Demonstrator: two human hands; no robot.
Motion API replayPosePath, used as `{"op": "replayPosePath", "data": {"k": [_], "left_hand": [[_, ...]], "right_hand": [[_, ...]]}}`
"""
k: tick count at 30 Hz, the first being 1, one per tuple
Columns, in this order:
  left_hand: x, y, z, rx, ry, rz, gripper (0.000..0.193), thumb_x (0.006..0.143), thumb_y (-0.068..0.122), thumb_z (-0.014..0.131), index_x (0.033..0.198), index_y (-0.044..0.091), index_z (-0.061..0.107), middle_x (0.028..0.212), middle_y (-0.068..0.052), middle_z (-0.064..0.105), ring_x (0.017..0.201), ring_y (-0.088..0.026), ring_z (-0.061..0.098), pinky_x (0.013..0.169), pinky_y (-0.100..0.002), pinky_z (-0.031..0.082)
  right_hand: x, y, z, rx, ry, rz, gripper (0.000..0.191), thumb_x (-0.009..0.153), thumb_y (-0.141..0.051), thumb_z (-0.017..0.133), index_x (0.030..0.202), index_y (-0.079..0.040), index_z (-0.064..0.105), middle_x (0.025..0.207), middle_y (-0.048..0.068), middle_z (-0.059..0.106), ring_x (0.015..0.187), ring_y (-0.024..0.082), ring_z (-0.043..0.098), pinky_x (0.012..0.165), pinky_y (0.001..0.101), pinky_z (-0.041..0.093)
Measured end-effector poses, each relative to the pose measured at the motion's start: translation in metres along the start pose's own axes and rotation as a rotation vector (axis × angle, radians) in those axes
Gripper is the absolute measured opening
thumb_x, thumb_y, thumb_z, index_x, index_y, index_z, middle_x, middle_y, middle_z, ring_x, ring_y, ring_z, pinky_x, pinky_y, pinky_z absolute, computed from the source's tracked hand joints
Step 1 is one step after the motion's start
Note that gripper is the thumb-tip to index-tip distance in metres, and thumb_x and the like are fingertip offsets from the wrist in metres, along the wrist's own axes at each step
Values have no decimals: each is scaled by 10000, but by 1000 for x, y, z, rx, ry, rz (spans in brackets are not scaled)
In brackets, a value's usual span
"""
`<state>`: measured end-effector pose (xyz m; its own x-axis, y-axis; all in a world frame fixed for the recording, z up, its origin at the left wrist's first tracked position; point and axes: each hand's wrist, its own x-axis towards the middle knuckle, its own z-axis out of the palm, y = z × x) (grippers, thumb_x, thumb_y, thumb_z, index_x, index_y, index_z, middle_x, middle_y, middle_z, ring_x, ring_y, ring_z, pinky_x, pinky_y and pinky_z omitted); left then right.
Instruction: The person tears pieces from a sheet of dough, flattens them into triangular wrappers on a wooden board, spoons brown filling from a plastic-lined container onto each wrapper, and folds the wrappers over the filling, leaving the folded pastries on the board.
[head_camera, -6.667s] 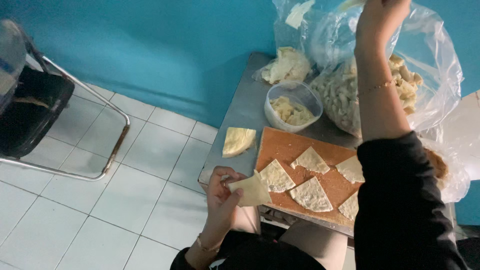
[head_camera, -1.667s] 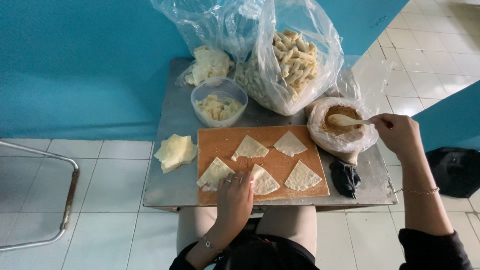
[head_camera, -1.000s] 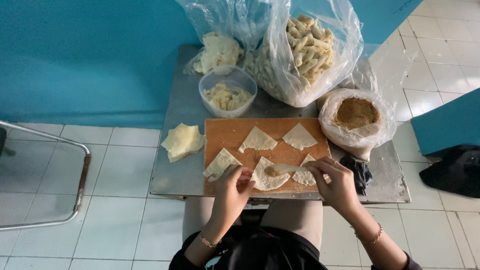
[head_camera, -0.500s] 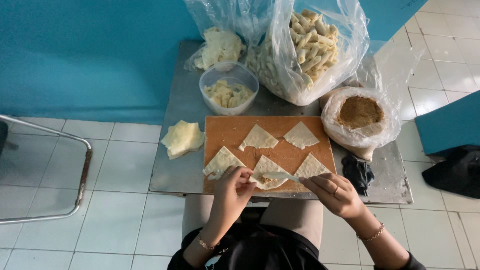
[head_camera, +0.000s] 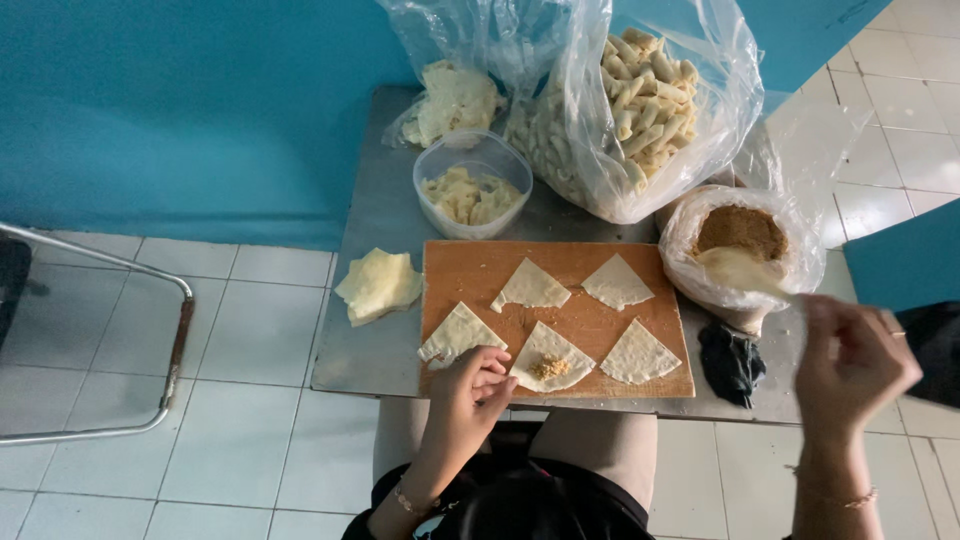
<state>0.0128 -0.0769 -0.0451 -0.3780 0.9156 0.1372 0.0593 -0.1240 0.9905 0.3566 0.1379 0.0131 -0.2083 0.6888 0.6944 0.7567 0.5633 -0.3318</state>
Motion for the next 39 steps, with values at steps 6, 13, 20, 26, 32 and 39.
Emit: {"op": "replayPosePath", "data": {"k": [6, 13, 20, 26, 32, 39], "left_hand": [[1, 0, -4, 27, -23, -19, 232, 913, -3, 720, 1116, -17, 608, 934, -81, 668, 866, -127, 764, 725, -239, 630], [1, 1, -2, 189, -2, 64, 230, 878, 1, 745, 1067, 1, 614, 939, -115, 655, 820, -188, 761, 682, -270, 607], [2, -4, -3, 206, 8, 43, 194, 861, -21, 735, 1021, -5, 626, 974, -111, 630, 823, -215, 751, 675, -288, 624], [-1, -8, -7, 152, 33, 86, 180, 859, -47, 726, 998, -18, 616, 972, -118, 611, 807, -214, 744, 664, -281, 629], [-1, -7, -8, 156, 22, 65, 193, 853, -49, 717, 1005, -15, 603, 978, -116, 608, 804, -215, 740, 662, -277, 628], [-6, -2, -10, 199, 47, 111, 192, 858, -76, 674, 1033, -12, 627, 995, -140, 603, 809, -249, 725, 659, -305, 618]], "right_hand": [[47, -22, 8, -348, -57, -208, 102, 1038, -9, 681, 1023, -58, 769, 1002, 46, 721, 779, 141, 591, 724, 272, 532], [74, -192, 61, 279, -383, -367, 140, 1008, -70, 598, 1145, -45, 587, 1074, 96, 702, 975, 259, 669, 788, 383, 578], [120, -278, 203, 289, -821, -528, 287, 1071, -341, 425, 1126, -77, 522, 989, 174, 681, 978, 423, 620, 822, 565, 458], [113, -291, 246, 215, -1080, -362, 434, 1053, -459, 345, 1177, -63, 473, 1032, 214, 702, 1105, 439, 615, 983, 619, 358], [119, -291, 250, 398, -1080, -108, 324, 1039, -352, 415, 1163, -56, 459, 1034, 223, 682, 1050, 412, 639, 959, 512, 445], [103, -232, 185, 1271, -1129, 307, 135, 1029, -44, 340, 1158, -80, 331, 1019, 198, 692, 1025, 261, 715, 947, 373, 557]]}}
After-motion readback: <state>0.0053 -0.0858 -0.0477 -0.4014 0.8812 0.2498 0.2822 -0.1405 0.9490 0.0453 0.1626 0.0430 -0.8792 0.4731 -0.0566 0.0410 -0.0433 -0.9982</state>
